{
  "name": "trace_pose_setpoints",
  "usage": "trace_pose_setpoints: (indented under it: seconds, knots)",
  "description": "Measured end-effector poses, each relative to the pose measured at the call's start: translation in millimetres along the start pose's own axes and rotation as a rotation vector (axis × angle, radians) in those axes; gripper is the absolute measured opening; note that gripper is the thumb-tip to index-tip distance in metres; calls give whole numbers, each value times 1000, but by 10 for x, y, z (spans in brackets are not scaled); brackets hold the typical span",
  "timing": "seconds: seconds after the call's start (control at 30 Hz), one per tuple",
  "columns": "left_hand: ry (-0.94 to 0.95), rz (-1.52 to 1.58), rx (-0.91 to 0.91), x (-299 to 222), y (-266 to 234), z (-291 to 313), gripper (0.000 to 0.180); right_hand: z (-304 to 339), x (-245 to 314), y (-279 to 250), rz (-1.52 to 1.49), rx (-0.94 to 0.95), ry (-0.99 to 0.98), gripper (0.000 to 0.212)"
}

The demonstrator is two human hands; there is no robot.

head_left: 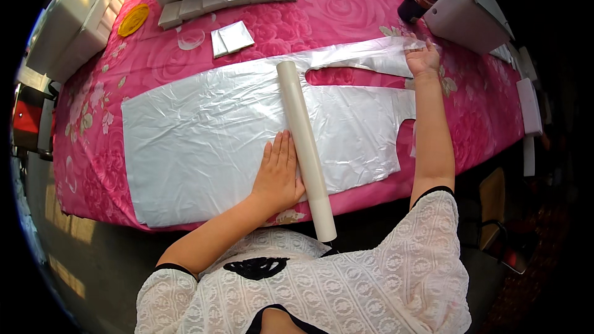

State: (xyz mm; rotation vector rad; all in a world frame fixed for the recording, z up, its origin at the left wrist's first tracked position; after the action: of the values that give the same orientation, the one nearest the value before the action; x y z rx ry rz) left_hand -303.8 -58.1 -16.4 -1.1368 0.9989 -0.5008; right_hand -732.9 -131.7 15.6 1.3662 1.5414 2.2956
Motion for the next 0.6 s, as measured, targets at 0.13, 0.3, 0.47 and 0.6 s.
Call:
trace_pose_setpoints:
  seconds: [0.13,0.3,0.47,0.6]
  knots:
    - [-4,-32,0,-1,26,-6,74,-270,987,-308,91,-83,-246,33]
    - [-11,-1,15,5,19,6,74,-269,1094,118,-1,92,-227,21]
    - [12,15,-11,-11,34,-7,75,599,179,1404,171,685,-157,16]
    - [11,24,16,22,56,8,74,1909,-1200,2454,270,727,-7,41]
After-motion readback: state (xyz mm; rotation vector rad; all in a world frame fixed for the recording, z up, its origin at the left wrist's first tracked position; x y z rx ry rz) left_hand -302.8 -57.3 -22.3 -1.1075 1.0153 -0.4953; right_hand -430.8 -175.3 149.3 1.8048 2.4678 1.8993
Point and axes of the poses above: each hand's wrist, its own z-axis away from the middle knuckle, its own y-axis out of the palm, x = y × z, the point moved 6 cm from there along -z, towards the middle knuckle, and after that the axes turned 11 degrees about x, right-handed, at the moved point
